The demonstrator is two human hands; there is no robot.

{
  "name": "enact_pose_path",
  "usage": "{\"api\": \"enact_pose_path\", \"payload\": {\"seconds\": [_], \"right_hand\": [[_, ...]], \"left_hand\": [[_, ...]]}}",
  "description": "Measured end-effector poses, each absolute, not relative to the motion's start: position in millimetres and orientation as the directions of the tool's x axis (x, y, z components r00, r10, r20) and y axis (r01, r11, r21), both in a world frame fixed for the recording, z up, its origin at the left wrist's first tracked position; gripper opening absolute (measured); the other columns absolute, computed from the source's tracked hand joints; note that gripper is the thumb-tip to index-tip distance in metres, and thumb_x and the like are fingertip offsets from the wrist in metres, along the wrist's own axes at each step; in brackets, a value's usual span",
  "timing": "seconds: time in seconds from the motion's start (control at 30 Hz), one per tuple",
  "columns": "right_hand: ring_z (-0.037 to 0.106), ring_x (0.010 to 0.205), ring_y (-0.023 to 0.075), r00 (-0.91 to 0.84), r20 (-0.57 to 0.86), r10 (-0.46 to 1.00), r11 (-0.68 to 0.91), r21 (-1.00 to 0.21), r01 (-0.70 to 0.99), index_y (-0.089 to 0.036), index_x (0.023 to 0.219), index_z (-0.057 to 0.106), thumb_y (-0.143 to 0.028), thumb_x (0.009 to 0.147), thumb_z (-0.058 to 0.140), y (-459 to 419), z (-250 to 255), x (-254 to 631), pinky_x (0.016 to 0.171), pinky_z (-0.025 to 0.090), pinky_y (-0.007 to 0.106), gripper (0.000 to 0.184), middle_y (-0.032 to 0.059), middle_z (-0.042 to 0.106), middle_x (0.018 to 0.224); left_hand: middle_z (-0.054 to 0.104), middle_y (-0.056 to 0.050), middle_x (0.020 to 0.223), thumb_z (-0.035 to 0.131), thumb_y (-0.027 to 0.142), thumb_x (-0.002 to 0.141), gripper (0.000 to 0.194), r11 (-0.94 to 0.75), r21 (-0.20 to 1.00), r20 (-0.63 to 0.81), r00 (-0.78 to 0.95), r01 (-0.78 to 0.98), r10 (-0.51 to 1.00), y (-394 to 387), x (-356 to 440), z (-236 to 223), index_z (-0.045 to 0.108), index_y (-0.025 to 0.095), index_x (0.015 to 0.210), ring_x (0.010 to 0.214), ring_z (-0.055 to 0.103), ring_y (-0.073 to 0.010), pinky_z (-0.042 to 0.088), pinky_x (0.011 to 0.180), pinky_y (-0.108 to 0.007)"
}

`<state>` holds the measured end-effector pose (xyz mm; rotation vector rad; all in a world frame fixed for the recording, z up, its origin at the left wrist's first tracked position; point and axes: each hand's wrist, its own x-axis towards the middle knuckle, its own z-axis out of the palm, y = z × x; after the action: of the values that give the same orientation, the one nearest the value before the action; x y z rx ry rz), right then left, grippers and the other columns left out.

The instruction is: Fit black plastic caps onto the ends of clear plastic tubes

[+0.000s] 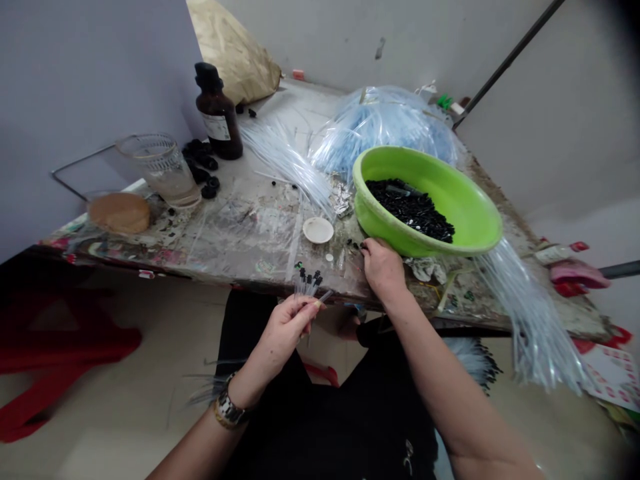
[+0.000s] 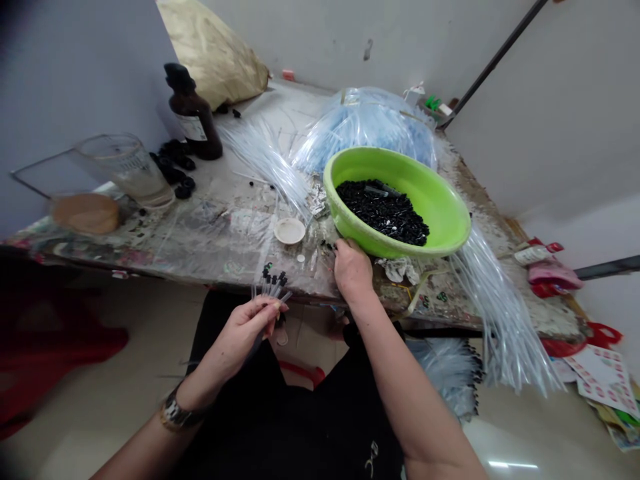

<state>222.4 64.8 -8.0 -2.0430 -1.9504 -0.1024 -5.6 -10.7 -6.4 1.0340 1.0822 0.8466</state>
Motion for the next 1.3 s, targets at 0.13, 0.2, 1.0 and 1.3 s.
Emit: {"api": "enact_pose_path", "payload": {"seconds": [0.13, 0.2, 1.0, 1.3], "right_hand": [[0.063, 0.077, 0.0232, 0.097, 0.269, 0.958, -0.019, -0.281, 0.960, -0.017, 0.091, 0.068, -0.019, 0.088, 0.048, 56.7, -6.4, 228.7, 0.071, 0.042, 0.031, 0.021, 0.0104, 0.072, 0.087], [0.064, 0.078, 0.0236, 0.107, 0.264, 0.959, -0.016, -0.322, 0.947, -0.017, 0.091, 0.068, -0.020, 0.088, 0.049, 50.7, -6.4, 231.6, 0.072, 0.042, 0.032, 0.019, 0.0103, 0.072, 0.087], [0.063, 0.071, 0.0231, 0.101, 0.273, 0.957, -0.009, -0.321, 0.947, -0.019, 0.081, 0.068, -0.022, 0.087, 0.049, 26.4, -8.5, 244.2, 0.070, 0.042, 0.032, 0.020, 0.0091, 0.072, 0.079], [0.062, 0.074, 0.0204, 0.083, 0.339, 0.937, 0.108, -0.507, 0.855, -0.020, 0.076, 0.064, -0.023, 0.084, 0.053, 40.3, 16.7, 225.4, 0.071, 0.043, 0.030, 0.014, 0.0048, 0.069, 0.077]], "left_hand": [[0.051, 0.002, 0.056, 0.064, 0.039, 0.079, 0.025, 0.326, 0.942, -0.297, 0.259, -0.075, 0.919, -9.9, -5.5, -6.5, 0.071, 0.015, 0.079, 0.051, 0.044, -0.0097, 0.032, 0.050, -0.022], [0.051, 0.003, 0.055, 0.065, 0.039, 0.078, 0.026, 0.343, 0.935, -0.310, 0.254, -0.094, 0.916, -9.4, -5.4, -6.6, 0.071, 0.014, 0.080, 0.051, 0.044, -0.0093, 0.032, 0.049, -0.022], [0.053, 0.001, 0.063, 0.067, 0.038, 0.076, 0.026, 0.399, 0.906, -0.362, 0.227, -0.141, 0.904, -8.4, -5.6, -4.3, 0.071, 0.014, 0.083, 0.052, 0.044, -0.0087, 0.031, 0.049, -0.021], [0.052, 0.002, 0.064, 0.066, 0.038, 0.077, 0.026, 0.382, 0.912, -0.351, 0.197, -0.152, 0.916, -6.7, -6.8, -4.9, 0.070, 0.013, 0.084, 0.052, 0.043, -0.0086, 0.031, 0.050, -0.021]]}}
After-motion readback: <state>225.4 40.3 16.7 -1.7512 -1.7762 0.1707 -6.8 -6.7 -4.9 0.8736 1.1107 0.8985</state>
